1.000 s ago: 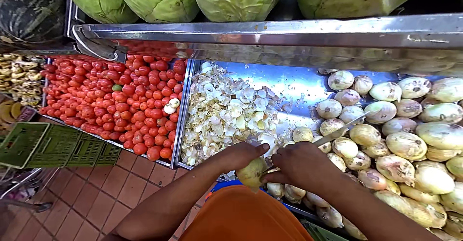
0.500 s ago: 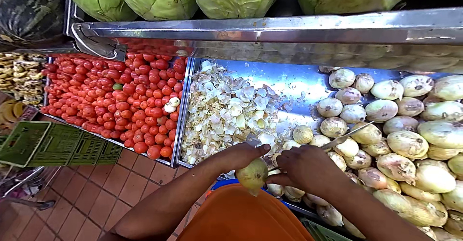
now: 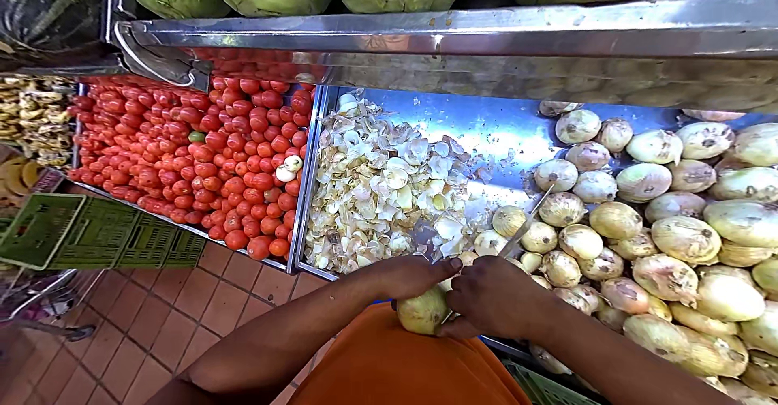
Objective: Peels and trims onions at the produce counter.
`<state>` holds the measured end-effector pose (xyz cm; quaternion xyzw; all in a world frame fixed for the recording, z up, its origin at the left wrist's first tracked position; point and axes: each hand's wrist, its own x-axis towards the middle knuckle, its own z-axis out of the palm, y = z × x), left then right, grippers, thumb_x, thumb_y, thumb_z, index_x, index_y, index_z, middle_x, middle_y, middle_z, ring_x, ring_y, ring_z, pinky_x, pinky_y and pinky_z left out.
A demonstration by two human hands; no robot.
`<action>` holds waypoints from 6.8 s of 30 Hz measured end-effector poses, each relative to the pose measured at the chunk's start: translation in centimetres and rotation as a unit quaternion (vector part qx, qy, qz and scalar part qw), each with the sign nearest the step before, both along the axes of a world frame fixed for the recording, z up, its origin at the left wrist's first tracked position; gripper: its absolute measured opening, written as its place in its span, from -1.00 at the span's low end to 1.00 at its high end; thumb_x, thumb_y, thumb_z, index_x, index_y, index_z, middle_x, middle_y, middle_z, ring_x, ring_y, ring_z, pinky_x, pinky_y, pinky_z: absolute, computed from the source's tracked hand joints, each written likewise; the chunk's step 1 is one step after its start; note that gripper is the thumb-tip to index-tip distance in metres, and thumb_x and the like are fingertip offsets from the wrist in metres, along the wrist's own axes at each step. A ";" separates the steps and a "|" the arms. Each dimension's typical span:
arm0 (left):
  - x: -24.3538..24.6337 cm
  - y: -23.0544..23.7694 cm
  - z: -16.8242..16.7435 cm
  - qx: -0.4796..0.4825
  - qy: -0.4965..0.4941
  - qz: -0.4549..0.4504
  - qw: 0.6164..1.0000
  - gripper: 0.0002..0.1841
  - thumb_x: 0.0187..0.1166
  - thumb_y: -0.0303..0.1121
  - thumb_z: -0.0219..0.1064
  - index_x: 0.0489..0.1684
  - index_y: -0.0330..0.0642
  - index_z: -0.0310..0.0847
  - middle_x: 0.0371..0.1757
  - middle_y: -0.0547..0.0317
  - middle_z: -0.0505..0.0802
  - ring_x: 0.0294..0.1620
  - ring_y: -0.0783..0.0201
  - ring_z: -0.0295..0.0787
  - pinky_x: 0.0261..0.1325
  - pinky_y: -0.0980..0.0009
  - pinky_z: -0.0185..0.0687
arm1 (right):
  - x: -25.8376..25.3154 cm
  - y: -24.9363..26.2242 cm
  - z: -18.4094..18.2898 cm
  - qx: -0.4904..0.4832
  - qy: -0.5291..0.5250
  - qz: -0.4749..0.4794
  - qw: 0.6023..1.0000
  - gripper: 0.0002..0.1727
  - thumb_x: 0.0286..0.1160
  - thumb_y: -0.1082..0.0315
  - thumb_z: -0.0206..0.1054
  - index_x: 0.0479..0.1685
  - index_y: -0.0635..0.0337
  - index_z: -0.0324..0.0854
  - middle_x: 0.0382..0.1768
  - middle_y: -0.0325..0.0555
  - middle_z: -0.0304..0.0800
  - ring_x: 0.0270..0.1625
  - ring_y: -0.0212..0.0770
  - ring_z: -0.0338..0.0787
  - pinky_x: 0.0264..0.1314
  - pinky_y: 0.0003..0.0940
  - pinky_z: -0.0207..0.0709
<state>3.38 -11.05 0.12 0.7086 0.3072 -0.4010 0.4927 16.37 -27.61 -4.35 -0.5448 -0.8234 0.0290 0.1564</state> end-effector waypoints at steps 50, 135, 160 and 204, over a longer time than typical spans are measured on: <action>-0.7 -1.1 -0.9 -0.098 -0.063 0.071 0.991 -0.57 0.76 0.01 0.11 0.09 -0.19 0.68 -0.08 0.06 0.82 -0.06 0.28 0.78 0.11 0.20 0.70 | 1.1 -1.5 -1.9 -0.004 0.112 -0.043 0.993 -0.19 0.55 -0.53 -0.03 -0.78 -0.03 0.45 -0.81 -0.33 0.34 -0.73 -0.29 0.49 -0.71 -0.28 0.33; -0.6 3.0 -0.2 -0.026 -0.163 0.199 0.966 -0.64 0.62 -0.06 0.38 0.00 -0.23 0.68 -0.12 -0.02 0.82 -0.10 0.18 0.77 0.05 0.14 0.69 | 1.0 3.5 2.5 -0.252 0.127 -0.146 0.948 -0.08 0.30 -0.69 0.05 -0.55 0.10 0.64 -0.63 -0.12 0.62 -0.42 -0.04 0.75 -0.34 0.08 0.54; 0.3 6.4 -2.9 -0.117 -0.166 0.429 0.880 -0.40 0.64 0.25 0.17 0.30 -0.08 0.64 0.04 0.00 0.83 -0.02 0.13 0.82 0.03 0.16 0.76 | 2.7 2.7 -1.0 -0.220 0.192 -0.244 0.925 -0.40 0.49 -0.40 0.29 -0.05 -0.04 0.76 -0.35 -0.22 0.77 -0.30 -0.13 0.78 -0.18 0.04 0.67; -0.6 7.4 -6.7 -0.191 -0.164 0.640 0.726 -0.36 0.70 0.25 0.00 0.35 -0.15 0.51 0.01 -0.20 0.78 -0.21 -0.02 0.80 -0.25 0.16 0.75 | 1.2 2.2 -0.7 -0.108 0.111 -0.139 0.978 -0.25 0.56 -0.45 0.12 -0.49 0.12 0.65 -0.56 -0.07 0.69 -0.43 -0.01 0.80 -0.42 0.07 0.64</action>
